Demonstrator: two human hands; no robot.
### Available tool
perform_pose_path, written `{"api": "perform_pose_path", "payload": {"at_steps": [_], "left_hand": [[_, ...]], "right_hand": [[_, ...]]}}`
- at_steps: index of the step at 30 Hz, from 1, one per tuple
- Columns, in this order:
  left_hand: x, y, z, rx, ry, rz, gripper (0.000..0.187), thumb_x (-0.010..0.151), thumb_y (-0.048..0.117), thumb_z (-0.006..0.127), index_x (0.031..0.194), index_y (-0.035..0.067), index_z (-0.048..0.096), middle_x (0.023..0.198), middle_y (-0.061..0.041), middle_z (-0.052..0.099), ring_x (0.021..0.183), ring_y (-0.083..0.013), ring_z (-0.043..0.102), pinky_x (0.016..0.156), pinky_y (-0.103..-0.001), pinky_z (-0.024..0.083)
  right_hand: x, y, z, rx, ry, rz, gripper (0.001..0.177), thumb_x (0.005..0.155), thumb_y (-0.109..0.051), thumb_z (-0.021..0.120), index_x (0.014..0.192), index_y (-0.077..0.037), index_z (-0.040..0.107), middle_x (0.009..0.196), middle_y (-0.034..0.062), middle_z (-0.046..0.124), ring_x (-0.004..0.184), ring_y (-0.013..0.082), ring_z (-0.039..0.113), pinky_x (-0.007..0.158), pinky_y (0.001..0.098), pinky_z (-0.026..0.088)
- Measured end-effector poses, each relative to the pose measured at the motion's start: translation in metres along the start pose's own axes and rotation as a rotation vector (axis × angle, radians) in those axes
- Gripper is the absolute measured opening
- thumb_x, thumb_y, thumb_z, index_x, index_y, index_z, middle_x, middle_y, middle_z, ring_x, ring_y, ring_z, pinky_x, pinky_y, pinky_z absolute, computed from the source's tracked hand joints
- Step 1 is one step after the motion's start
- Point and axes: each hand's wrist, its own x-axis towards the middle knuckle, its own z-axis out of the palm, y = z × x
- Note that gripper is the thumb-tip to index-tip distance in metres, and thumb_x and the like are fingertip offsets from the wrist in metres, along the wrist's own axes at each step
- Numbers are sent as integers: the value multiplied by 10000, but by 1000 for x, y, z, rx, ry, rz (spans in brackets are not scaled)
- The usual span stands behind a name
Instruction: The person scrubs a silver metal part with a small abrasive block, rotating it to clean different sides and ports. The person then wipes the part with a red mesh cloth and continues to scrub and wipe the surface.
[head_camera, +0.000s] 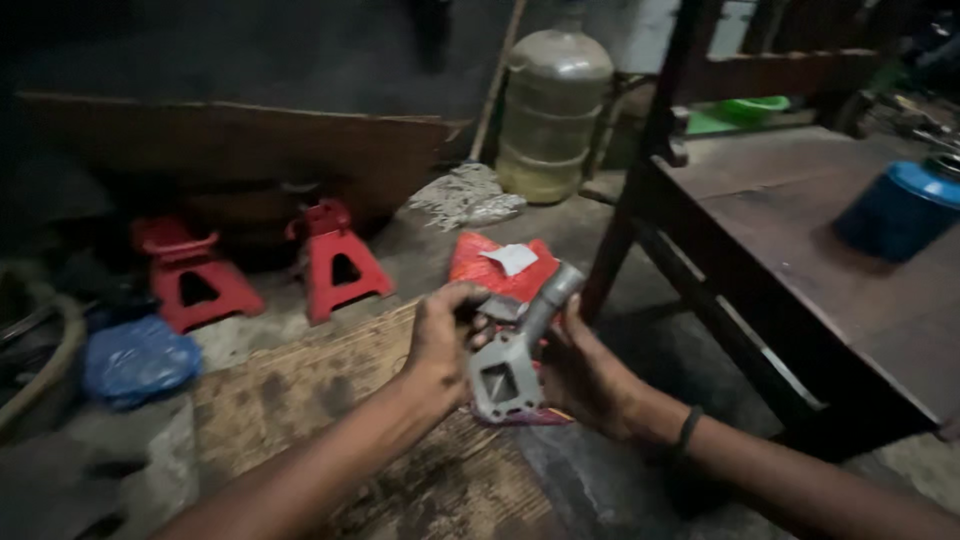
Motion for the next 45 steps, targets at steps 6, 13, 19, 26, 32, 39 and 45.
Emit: {"api": "perform_pose_path", "payload": {"at_steps": [6,13,19,26,32,39,45], "left_hand": [[8,19,-31,354,116,458,92,853,113,664,808,33,650,675,-53,634,579,-158,602,555,-307,495],[4,0,-26,837,-60,432,131,863,107,725,812,-14,715,699,-54,690,611,-117,610,565,-310,485],[-4,1,-10,1147,68,626,175,850,170,766,848,4,711,672,-55,689,605,-113,629,561,-323,490],[0,16,-18,1080,304,639,229,905,190,728,823,-23,713,692,-141,693,607,-204,607,568,-401,480],[-8,-9,-5,1359,-122,628,176,809,163,753,895,9,763,730,-127,745,644,-163,706,607,-344,538],[-14,1,6,1226,-222,558,173,821,149,765,866,-18,755,719,-133,736,631,-176,693,615,-343,542],[-5,17,-6,596,-67,369,97,877,78,669,880,-13,702,757,-83,724,631,-152,672,611,-301,555]], "right_hand": [[2,-1,-7,22,141,-23,631,908,-637,597,1207,-85,527,1070,70,657,975,223,687,930,436,561],[1,-5,2,-258,214,170,460,842,-241,754,1269,-125,630,847,5,571,684,126,588,624,374,583],[1,-17,-5,-179,173,110,516,721,-71,726,1221,-163,635,956,-15,692,704,141,624,611,355,577],[1,-13,-29,-331,111,80,439,747,-6,728,1181,-10,666,945,58,679,694,188,653,575,333,561],[9,-1,-46,-634,-31,-29,385,753,19,667,1134,56,704,910,85,744,767,141,717,698,258,590],[32,-3,-65,-801,162,-3,304,727,-36,708,1014,32,783,833,60,783,673,127,668,598,265,515],[13,-7,-72,-753,432,248,329,766,-78,796,1067,-38,671,846,47,711,723,137,667,646,295,549]]}}
